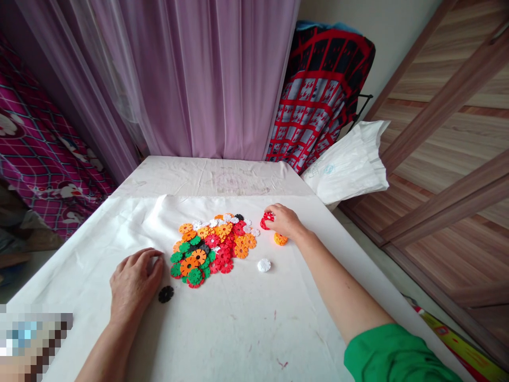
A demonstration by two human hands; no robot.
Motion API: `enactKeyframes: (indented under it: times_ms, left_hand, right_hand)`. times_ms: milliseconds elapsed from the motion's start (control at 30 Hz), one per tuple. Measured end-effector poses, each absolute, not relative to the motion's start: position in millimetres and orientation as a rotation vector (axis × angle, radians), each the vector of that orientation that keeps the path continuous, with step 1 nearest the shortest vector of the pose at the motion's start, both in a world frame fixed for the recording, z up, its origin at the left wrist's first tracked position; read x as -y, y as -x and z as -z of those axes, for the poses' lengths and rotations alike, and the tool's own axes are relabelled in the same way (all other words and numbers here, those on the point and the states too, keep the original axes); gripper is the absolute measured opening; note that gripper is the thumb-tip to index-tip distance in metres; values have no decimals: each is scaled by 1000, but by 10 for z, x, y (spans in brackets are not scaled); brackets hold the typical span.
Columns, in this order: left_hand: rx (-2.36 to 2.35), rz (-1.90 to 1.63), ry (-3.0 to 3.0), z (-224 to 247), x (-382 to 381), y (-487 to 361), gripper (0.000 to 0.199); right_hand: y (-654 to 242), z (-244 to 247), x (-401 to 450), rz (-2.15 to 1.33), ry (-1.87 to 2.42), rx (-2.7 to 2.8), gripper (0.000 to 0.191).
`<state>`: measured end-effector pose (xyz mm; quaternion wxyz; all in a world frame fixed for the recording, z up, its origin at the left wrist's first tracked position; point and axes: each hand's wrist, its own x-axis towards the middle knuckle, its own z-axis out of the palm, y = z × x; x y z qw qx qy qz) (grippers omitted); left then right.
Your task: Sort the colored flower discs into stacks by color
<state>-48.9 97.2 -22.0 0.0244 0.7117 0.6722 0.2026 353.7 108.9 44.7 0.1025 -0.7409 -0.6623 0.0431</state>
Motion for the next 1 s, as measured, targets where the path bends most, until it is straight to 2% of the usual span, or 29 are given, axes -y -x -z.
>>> enactKeyframes:
  times_ms: [500, 633, 833, 1000]
  left_hand:
    - [-2076, -603, -2186, 152, -954, 458, 31]
    - [-2077, -612, -2173, 127, -945, 444, 31]
    - [-2071, -631, -2165, 113, -939, 428, 36]
    - [-2071, -624, -2146, 120, -940, 428, 38]
  right_hand:
    - [-3573, -318, -1066, -136, 2153, 2038, 38]
    - [-3479, -381, -999, -115, 2093, 2022, 30]
    - [-3101, -296, -997, -213, 1947, 2153, 28]
    - [-2827, -216, -1065, -230, 1928, 2233, 39]
